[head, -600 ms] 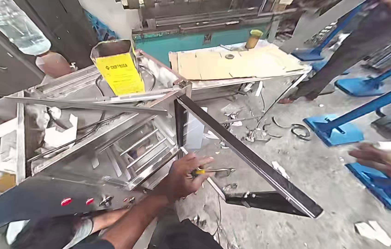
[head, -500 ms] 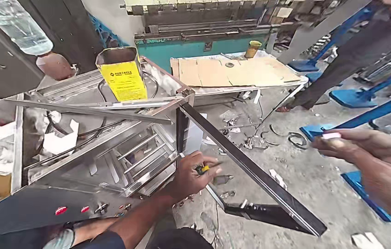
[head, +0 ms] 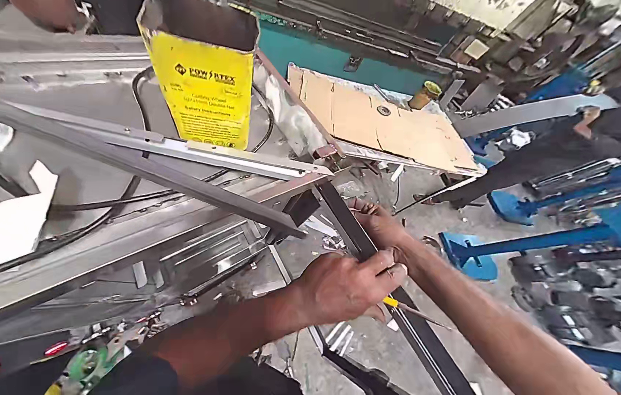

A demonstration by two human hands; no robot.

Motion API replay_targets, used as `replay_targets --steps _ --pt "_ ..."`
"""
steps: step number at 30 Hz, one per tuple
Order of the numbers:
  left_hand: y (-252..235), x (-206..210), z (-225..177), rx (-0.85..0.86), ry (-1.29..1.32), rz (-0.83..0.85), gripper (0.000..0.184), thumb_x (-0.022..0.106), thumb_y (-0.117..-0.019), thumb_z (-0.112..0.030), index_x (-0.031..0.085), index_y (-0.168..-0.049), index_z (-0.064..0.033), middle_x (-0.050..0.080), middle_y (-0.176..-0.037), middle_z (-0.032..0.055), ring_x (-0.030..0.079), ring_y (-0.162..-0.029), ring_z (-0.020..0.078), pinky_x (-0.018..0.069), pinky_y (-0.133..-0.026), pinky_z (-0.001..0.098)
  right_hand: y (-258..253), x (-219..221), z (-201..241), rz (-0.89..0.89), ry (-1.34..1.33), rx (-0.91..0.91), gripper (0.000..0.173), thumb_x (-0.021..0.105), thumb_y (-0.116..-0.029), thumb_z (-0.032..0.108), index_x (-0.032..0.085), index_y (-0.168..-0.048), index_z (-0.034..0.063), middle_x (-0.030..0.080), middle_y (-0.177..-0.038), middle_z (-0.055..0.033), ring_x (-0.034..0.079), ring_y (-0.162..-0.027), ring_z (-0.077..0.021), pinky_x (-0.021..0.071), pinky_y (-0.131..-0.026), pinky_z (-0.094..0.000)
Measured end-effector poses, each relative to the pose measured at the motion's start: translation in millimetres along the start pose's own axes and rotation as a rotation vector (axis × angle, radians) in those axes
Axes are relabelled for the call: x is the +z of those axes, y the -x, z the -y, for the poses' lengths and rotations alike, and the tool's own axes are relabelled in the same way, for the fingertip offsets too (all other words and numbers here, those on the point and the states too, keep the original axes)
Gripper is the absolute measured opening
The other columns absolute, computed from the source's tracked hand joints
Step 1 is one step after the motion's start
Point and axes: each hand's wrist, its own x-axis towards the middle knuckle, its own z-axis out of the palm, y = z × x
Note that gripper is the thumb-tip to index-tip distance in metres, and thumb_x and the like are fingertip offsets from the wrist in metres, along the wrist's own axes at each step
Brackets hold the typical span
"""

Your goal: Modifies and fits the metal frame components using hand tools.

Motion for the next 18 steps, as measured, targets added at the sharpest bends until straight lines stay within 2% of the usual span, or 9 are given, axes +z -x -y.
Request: replay_targets --steps 2,3,5,7,10,13,15,16,18 --pt "1.2 4.2 -2.1 -0.003 0.026 -0.023 0.068 0.075 -0.085 -0.057 0.063 -0.139 -0.0178 0.064 -0.138 0.0045 0.064 -0.063 0.0164 0.0525 -0.049 0.0342 -3.7 4.4 0.0 0.037 -0.038 -0.023 0.019 0.049 -0.0987 -0.002 0.065 -0.105 0.0061 0.073 -0.083 -0.0062 0.071 -0.072 -0.0099 0.0614 -0.068 -0.0265" --pt "0.7 5.7 -1.5 -0.006 0.043 -0.038 0.07 0.074 -0.0852 -0.059 0.062 -0.141 -0.0177 0.063 -0.139 0.0043 0.064 -0.062 0.0159 0.052 -0.049 0.0338 -5.0 4.4 0.5 0.061 -0.04 -0.036 0.018 0.048 -0.099 -0.002 0.063 -0.105 0.0076 0.073 -0.083 -0.0055 0.07 -0.071 -0.0094 0.0609 -0.068 -0.0261" --pt "-0.2 8.7 -1.4 -0.009 0.071 -0.058 0.069 0.074 -0.0863 -0.057 0.062 -0.142 -0.0176 0.062 -0.141 0.004 0.065 -0.062 0.0156 0.0519 -0.048 0.0338 -4.2 2.6 0.2 0.097 -0.038 -0.043 0.02 0.049 -0.0989 0.0 0.067 -0.101 0.0095 0.073 -0.082 -0.0039 0.069 -0.07 -0.0084 0.06 -0.067 -0.0255" --pt "-0.3 11.5 -2.0 -0.024 0.087 -0.078 0.068 0.073 -0.0874 -0.055 0.062 -0.143 -0.0186 0.062 -0.143 0.0031 0.064 -0.061 0.0156 0.0517 -0.049 0.0342 0.0 8.0 3.1 0.059 -0.006 -0.004 0.027 0.045 -0.0995 0.002 0.07 -0.093 0.0126 0.073 -0.078 -0.0006 0.069 -0.067 -0.006 0.059 -0.064 -0.0234" --pt "-1.0 15.3 -2.8 -0.044 0.104 -0.095 0.068 0.073 -0.0871 -0.055 0.06 -0.144 -0.0197 0.061 -0.144 0.002 0.064 -0.06 0.0156 0.0519 -0.049 0.0348 5.5 19.3 8.9 -0.056 0.089 0.092 0.03 0.038 -0.1045 0.001 0.06 -0.087 0.0109 0.068 -0.071 0.0004 0.066 -0.062 -0.0071 0.0577 -0.06 -0.0228" --pt "-3.5 18.1 -2.7 -0.064 0.146 -0.077 0.07 0.073 -0.0869 -0.053 0.058 -0.147 -0.0207 0.06 -0.144 0.0018 0.064 -0.06 0.017 0.0525 -0.05 0.037 -2.0 4.9 2.7 -0.05 0.142 0.112 0.025 0.038 -0.1072 0.007 0.061 -0.098 0.0072 0.069 -0.077 -0.0007 0.067 -0.069 -0.0081 0.0587 -0.065 -0.0234" --pt "-4.6 19.7 -3.1 -0.075 0.169 -0.065 0.069 0.073 -0.0881 -0.052 0.057 -0.147 -0.0214 0.059 -0.145 0.0016 0.065 -0.062 0.0181 0.0535 -0.051 0.0383 -7.5 -12.6 -6.5 -0.024 0.156 0.052 0.022 0.04 -0.1062 0.011 0.061 -0.108 0.0039 0.072 -0.086 -0.0039 0.07 -0.078 -0.0111 0.0599 -0.072 -0.027" --pt "-5.2 19.8 -2.9 -0.075 0.179 -0.066 0.068 0.072 -0.0887 -0.051 0.057 -0.147 -0.021 0.059 -0.145 0.0019 0.065 -0.062 0.0186 0.0539 -0.052 0.0387 -7.9 -17.0 -7.0 -0.03 0.22 0.015 0.024 0.038 -0.1088 0.013 0.059 -0.113 0.003 0.071 -0.09 -0.0037 0.07 -0.083 -0.011 0.0602 -0.075 -0.0278" --pt "-4.6 21.0 -2.0 -0.07 0.192 -0.079 0.066 0.072 -0.0891 -0.051 0.058 -0.145 -0.0199 0.059 -0.143 0.0025 0.065 -0.063 0.0194 0.0542 -0.052 0.0389 -14.2 -32.8 -12.9 0.033 0.276 -0.046 0.027 0.04 -0.1069 0.02 0.059 -0.116 0.0042 0.072 -0.092 -0.0021 0.07 -0.084 -0.0108 0.0597 -0.076 -0.0288"
